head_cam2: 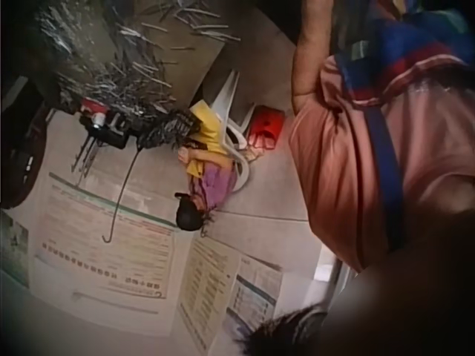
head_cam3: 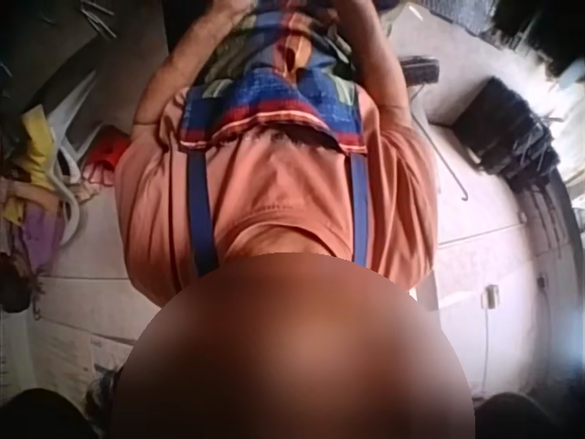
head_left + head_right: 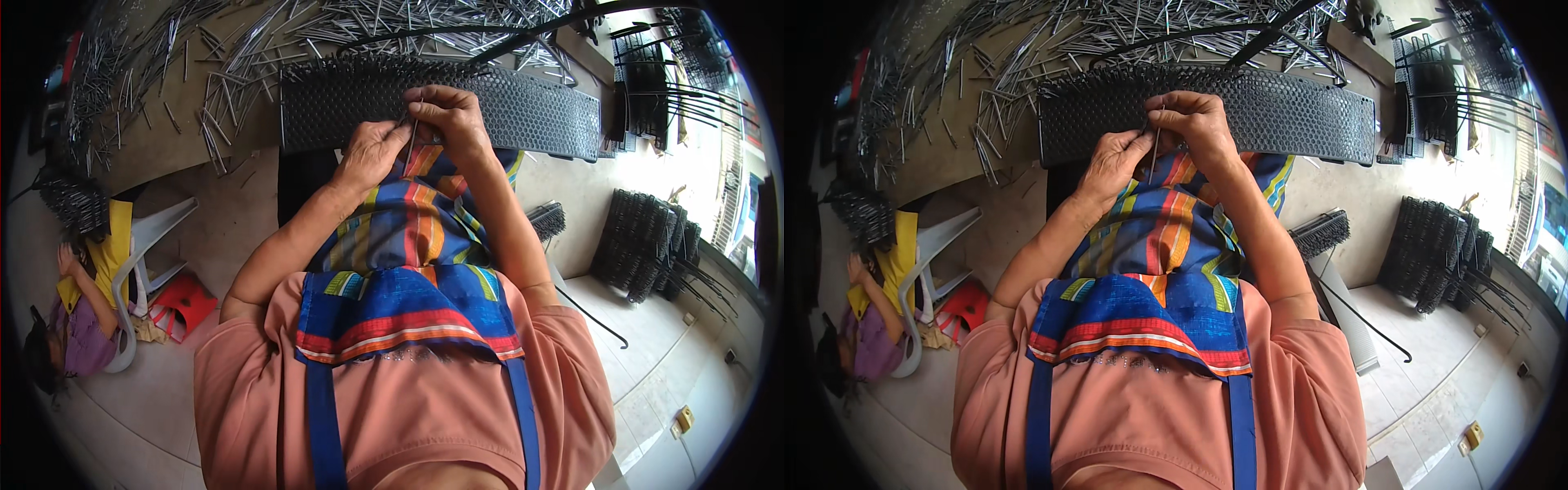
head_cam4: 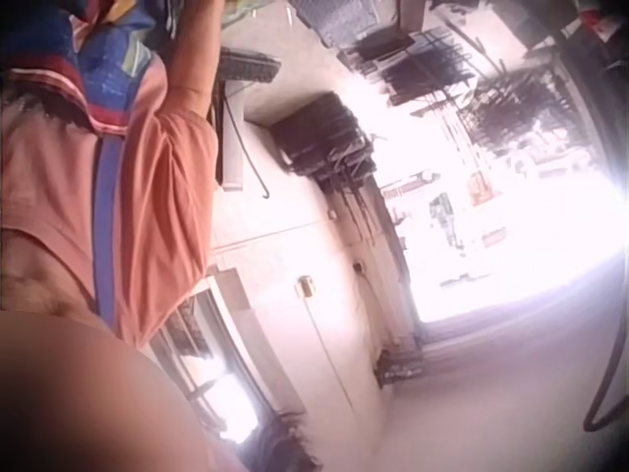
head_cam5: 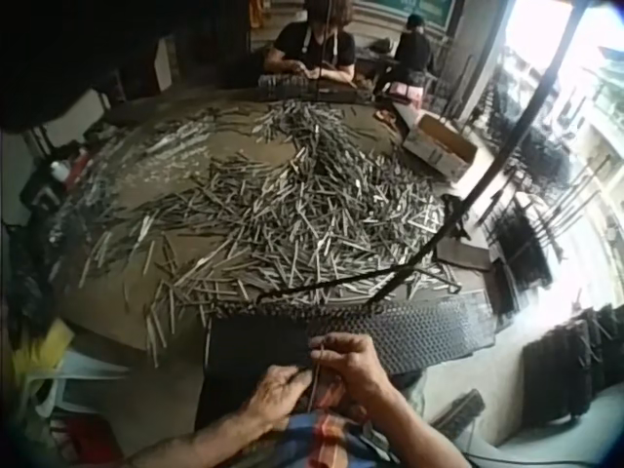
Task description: Insert individual metal rods into a perforated metal grid or frame to assemble a mesh structure.
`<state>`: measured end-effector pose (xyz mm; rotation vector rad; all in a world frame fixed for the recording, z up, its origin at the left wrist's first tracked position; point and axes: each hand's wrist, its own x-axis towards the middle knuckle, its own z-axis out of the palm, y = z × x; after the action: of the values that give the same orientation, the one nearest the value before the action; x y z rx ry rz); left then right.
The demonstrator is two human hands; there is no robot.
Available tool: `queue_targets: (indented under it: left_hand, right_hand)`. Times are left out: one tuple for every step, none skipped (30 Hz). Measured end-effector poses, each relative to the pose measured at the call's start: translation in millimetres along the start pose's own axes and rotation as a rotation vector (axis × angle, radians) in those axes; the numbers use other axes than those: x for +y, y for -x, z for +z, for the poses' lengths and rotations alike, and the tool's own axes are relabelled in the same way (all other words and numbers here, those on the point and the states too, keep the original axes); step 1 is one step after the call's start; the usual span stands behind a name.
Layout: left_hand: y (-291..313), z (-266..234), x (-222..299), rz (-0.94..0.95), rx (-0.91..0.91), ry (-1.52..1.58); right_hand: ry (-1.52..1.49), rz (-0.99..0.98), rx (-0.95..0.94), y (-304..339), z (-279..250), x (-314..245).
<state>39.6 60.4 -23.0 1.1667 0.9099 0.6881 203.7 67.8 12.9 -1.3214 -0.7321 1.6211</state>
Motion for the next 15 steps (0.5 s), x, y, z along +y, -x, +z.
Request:
queue_targets:
  left_hand:
    - [0, 1, 7, 0.0, -0.003, -0.001]
    - [2, 2, 19, -0.171, -0.088, 0.215]
    - [2, 2, 28, -0.343, -0.174, 0.432]
    - [2, 1, 30, -0.345, -0.173, 0.431]
    - [1, -2, 31, -0.395, -0.238, 0.433]
    - [0, -3, 31, -0.445, -0.303, 0.434]
    - [0, -2, 31, -0.443, -0.302, 0.434]
    - [0, -1, 29, -0.427, -0.309, 0.423]
    - [0, 1, 28, -0.413, -0.316, 0.413]
    - [-1, 4, 29, -0.432, -0.289, 0.435]
    - [-2, 6, 29, -0.43, -0.29, 0.434]
    - [-2, 8, 29, -0.375, -0.278, 0.374]
    - [-3, 9, 29, -0.32, -0.264, 0.314]
    - [-4, 10, 25, -0.318, -0.262, 0.314]
    - [-5, 11, 19, -0.262, -0.189, 0.272]
  right_hand:
    - [-0.001, -0.001, 0.002, 0, -3, 0]
    - [0.009, 0.01, -0.034, -1, -7, 2]
    - [0.019, 0.02, -0.069, -1, -11, 3]
    - [0.017, 0.022, -0.069, -3, -15, 5]
    - [-0.024, 0.059, -0.112, -5, -20, 7]
    - [-0.065, 0.097, -0.154, -6, -24, 8]
    - [-0.064, 0.095, -0.155, -5, -24, 6]
    - [-0.044, 0.124, -0.151, -3, -23, 4]
    - [-0.025, 0.153, -0.147, -1, -22, 3]
    - [-0.024, 0.151, -0.147, 0, -23, 2]
    - [-0.078, 0.153, -0.16, 0, -24, 1]
    - [-0.133, 0.156, -0.173, 0, -24, 1]
    - [-0.132, 0.156, -0.175, -1, -23, 2]
    - [-0.07, 0.025, -0.039, -2, -22, 5]
    - [-0.008, -0.105, 0.097, -3, -21, 7]
